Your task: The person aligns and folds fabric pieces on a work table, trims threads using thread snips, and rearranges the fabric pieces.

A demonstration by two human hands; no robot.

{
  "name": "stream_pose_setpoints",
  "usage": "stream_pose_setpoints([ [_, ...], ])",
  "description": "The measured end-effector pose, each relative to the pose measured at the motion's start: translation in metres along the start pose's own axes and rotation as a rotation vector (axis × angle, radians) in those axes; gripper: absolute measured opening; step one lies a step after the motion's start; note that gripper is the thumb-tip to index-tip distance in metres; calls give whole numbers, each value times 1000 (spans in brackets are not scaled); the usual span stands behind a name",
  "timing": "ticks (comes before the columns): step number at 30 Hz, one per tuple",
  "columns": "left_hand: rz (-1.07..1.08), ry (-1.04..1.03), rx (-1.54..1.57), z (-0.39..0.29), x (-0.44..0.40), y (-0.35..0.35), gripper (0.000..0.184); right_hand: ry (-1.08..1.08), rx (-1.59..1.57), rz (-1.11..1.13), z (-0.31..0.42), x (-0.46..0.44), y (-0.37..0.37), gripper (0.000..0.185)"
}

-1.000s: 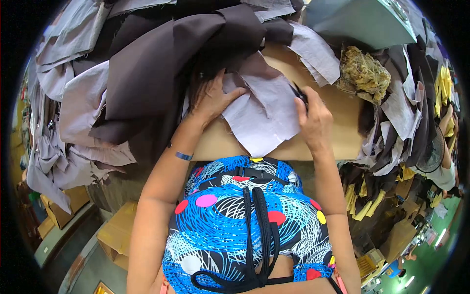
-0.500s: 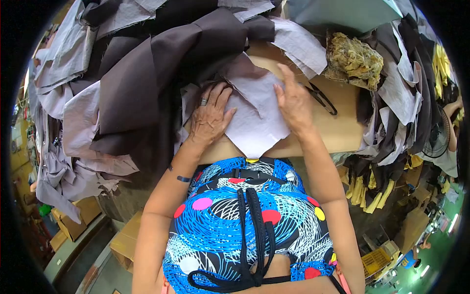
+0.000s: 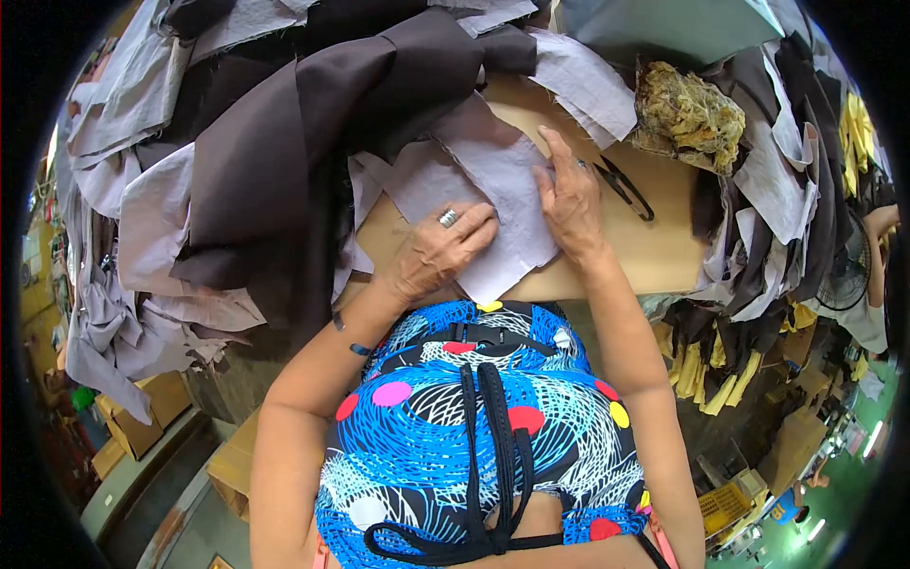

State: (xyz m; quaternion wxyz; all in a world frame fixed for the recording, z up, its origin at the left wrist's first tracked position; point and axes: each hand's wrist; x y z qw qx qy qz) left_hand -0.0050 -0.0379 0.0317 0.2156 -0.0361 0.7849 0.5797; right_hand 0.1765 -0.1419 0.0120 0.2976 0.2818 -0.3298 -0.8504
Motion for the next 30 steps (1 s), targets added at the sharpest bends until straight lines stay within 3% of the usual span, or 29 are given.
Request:
stream_pose_setpoints([
  [7,108,-148,-202,-3,-10,2,38,34,-35,22,-4,-2,1,46],
  [23,149,-106,-170,-8,-8,2,40,58,-20,34,-4,-1,0,47],
  [30,142,-113,-208,-20,-2,-9,39,28,29,72,-2,0,5,39],
])
Point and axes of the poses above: each hand's wrist, its own x-axis away from the middle knuckle, its own y-axis out of the back of the hand, z = x × y, and after that the axes turned 14 degrees about -y, right-handed
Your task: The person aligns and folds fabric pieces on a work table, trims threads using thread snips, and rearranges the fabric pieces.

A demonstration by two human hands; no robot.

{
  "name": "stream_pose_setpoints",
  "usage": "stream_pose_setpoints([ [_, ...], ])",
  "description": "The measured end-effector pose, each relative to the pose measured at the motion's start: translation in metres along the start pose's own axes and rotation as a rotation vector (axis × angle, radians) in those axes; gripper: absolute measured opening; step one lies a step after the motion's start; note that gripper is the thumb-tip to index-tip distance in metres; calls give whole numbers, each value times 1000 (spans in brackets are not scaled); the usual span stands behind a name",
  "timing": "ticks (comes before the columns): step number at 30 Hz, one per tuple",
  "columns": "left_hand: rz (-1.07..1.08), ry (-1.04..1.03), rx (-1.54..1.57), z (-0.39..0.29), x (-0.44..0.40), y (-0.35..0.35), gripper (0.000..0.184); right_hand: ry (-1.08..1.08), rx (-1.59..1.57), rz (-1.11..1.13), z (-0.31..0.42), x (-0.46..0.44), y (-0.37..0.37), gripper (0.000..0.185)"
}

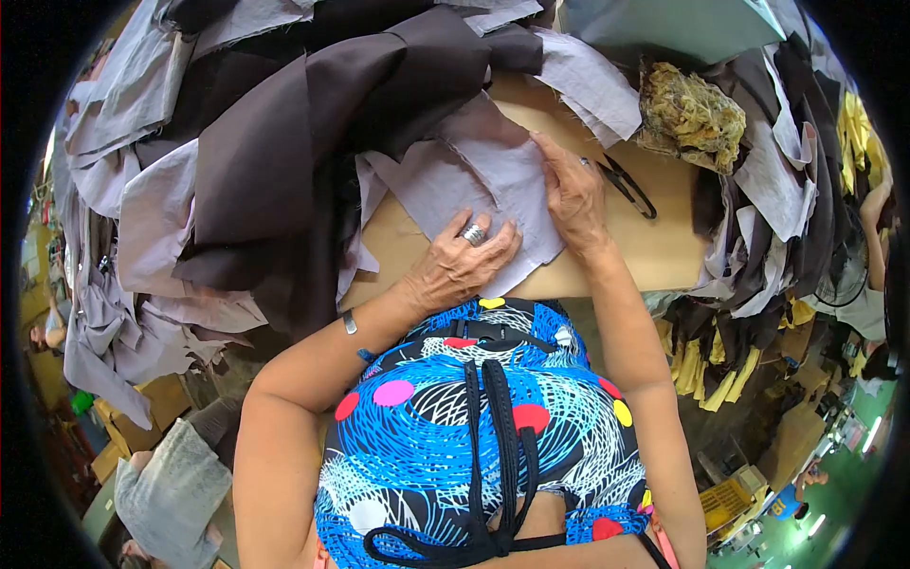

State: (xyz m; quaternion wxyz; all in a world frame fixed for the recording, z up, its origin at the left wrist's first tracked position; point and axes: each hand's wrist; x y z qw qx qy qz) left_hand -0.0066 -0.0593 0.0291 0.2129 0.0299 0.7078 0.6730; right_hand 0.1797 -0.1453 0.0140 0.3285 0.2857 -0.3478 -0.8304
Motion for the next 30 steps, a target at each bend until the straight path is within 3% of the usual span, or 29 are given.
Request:
stream_pose_setpoints([
  [11,-24,-15,62,3,2,2,34,7,0,-31,-2,-1,-1,35],
  [14,-31,-27,73,5,2,1,34,56,-36,-81,-5,0,-6,44],
  [30,-45,-25,170,10,4,5,40,62,-14,-104,-7,0,-8,47],
])
Point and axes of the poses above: each hand's wrist, its own x-axis away from the middle knuckle, its own y-axis out of the back of the hand, z = x × y, and after that the axes turned 14 degrees about -y, right-handed
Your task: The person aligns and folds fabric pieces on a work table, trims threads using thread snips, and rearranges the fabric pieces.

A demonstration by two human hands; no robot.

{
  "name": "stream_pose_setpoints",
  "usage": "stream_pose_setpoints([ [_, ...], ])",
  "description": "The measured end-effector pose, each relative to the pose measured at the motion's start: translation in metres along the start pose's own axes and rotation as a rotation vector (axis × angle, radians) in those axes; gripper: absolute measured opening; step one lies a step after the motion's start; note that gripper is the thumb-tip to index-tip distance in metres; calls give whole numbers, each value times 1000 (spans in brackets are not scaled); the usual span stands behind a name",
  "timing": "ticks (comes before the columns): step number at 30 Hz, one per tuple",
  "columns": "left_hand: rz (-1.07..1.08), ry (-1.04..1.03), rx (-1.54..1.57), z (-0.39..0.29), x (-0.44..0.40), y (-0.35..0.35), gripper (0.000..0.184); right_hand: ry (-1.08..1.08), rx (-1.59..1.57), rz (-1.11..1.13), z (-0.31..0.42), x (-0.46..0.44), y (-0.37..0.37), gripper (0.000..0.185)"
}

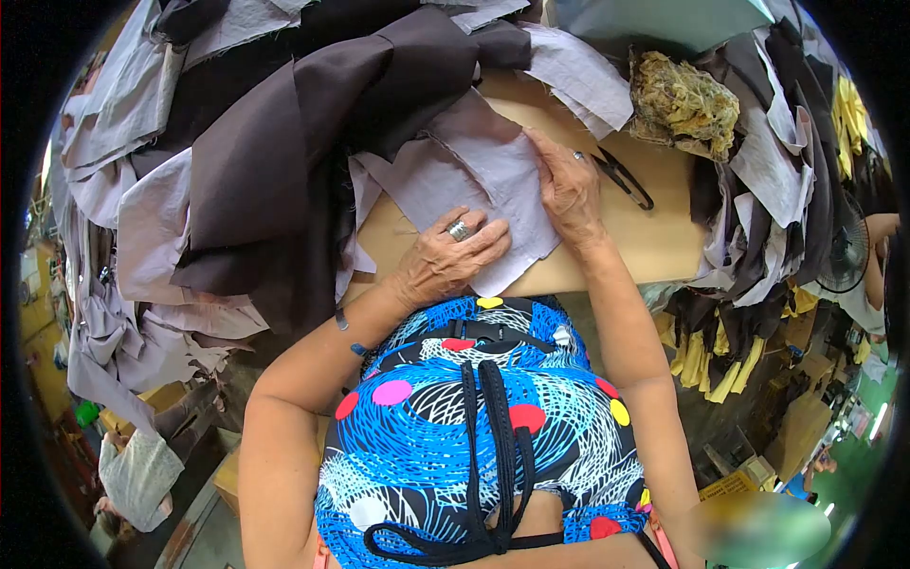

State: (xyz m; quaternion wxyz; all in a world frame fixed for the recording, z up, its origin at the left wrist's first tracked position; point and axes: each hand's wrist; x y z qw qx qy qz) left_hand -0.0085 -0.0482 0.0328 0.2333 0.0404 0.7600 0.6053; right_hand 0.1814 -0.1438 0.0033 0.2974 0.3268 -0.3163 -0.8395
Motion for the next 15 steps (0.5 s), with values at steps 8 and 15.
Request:
stream_pose_setpoints([
  [8,18,-11,-18,0,-3,1,41,8,2,-5,1,0,1,49],
  [15,-14,5,40,6,3,-2,39,-110,63,78,11,-4,9,36],
])
Point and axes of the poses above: each hand's wrist, its own x-axis away from the middle knuckle, its own y-axis out of the back of the hand, z = x × y, and after that the axes turned 14 degrees about -y, right-handed
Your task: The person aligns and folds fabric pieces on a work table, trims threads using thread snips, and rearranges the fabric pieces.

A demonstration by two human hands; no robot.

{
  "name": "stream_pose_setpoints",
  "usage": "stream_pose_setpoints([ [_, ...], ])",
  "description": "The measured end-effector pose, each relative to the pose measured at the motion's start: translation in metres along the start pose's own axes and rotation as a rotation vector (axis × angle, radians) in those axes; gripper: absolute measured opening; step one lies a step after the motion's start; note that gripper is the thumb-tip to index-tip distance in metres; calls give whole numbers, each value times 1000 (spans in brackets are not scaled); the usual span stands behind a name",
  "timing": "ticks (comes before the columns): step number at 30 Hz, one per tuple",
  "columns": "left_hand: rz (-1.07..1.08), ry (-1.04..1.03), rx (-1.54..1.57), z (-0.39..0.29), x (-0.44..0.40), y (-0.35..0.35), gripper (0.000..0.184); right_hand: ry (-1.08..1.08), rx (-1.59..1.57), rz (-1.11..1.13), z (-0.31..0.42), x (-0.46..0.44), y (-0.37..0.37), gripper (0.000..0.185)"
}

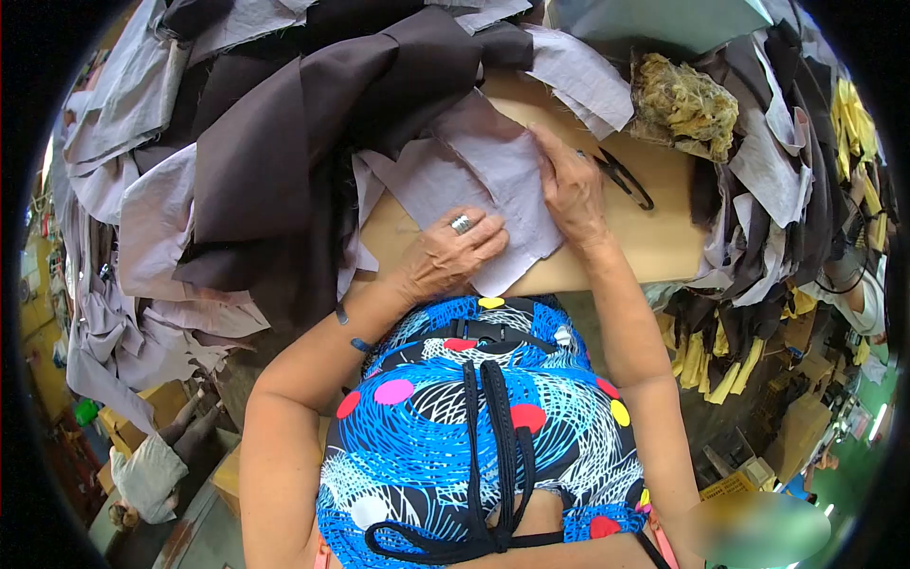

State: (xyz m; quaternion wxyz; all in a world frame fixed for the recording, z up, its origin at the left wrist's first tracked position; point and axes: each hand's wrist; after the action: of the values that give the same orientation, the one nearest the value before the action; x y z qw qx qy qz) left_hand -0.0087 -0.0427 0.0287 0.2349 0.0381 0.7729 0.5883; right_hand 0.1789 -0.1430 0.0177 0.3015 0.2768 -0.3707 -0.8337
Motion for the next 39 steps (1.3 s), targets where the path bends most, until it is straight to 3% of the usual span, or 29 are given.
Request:
stream_pose_setpoints([
  [2,-42,16,3,7,2,1,38,-93,60,62,7,-4,4,38],
  [5,-91,27,-35,14,0,0,36,-22,-27,-70,20,-11,-3,42],
  [14,-57,-35,-154,16,-2,-2,35,35,-180,25,7,-15,-14,55],
  [31,29,50,-157,-4,-12,6,40,69,-108,-9,6,-13,-14,49],
  [39,-73,95,-75,10,-5,-1,42,-12,-93,75,15,-21,-7,56],
])
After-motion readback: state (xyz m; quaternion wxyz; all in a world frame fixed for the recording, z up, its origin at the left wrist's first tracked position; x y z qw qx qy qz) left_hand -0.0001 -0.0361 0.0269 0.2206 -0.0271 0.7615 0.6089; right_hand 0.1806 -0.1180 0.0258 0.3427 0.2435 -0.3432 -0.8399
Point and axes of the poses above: each hand's wrist, its own x-axis away from the middle knuckle, its own y-axis out of the back of the hand, z = x × y, and after that the axes turned 14 degrees about -y, right-handed
